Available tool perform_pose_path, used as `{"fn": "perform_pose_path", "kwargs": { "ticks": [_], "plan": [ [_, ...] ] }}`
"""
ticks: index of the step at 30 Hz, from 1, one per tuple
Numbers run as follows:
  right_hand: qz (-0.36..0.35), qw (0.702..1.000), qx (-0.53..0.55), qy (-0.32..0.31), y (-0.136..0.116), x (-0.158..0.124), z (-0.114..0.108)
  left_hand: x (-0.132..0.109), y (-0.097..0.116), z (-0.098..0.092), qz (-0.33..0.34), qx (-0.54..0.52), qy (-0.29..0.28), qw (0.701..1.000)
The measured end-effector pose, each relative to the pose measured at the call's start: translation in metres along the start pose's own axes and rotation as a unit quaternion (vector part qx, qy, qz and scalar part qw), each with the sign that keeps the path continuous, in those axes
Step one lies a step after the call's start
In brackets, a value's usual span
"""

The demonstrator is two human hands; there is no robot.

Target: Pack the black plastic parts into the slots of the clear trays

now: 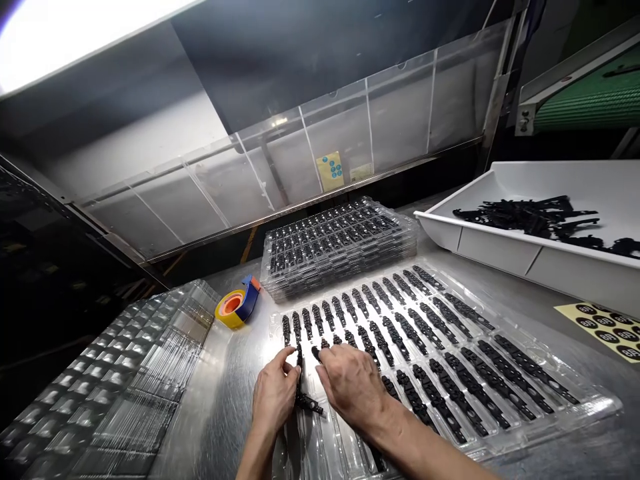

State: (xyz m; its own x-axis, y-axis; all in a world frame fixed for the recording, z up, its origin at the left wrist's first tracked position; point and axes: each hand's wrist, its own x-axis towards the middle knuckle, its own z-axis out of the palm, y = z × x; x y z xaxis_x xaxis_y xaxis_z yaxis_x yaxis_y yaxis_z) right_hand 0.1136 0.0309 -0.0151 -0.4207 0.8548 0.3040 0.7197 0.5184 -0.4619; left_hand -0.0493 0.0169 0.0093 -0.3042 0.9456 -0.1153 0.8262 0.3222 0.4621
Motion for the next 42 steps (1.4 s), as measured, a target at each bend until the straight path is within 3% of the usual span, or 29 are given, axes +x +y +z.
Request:
{"fn": "perform_pose_path", "kwargs": {
  "ticks": [4,11,16,20,27,34,42],
  "plan": [
    [-0.058,0.996,0.03,-0.055,-0.003,-0.008,-0.005,-0.005,-0.003,0.004,0.018,0.062,0.043,0.997],
    [-0.116,0.988,-0.008,-0.102,0.005,0.013,-0.007,-0.004,-0.004,0.008,0.055,0.113,0.047,0.991],
    [-0.082,0.99,-0.032,-0.108,0.006,0.017,-0.003,-0.002,-0.01,0.006,0.085,0.12,0.039,0.988],
    [-0.097,0.988,-0.017,-0.117,0.006,0.017,0.0,-0.004,-0.014,0.005,0.107,0.122,0.029,0.986],
    [-0.078,0.988,-0.025,-0.129,0.003,0.021,0.004,0.004,-0.007,0.006,0.117,0.131,0.032,0.984],
    [-0.064,0.993,-0.004,-0.1,-0.009,-0.001,0.001,0.005,-0.011,0.01,0.124,0.127,0.042,0.983],
    [-0.029,0.993,-0.037,-0.113,-0.029,-0.011,-0.005,0.018,-0.01,0.001,0.125,0.086,0.002,0.988]
  ]
}}
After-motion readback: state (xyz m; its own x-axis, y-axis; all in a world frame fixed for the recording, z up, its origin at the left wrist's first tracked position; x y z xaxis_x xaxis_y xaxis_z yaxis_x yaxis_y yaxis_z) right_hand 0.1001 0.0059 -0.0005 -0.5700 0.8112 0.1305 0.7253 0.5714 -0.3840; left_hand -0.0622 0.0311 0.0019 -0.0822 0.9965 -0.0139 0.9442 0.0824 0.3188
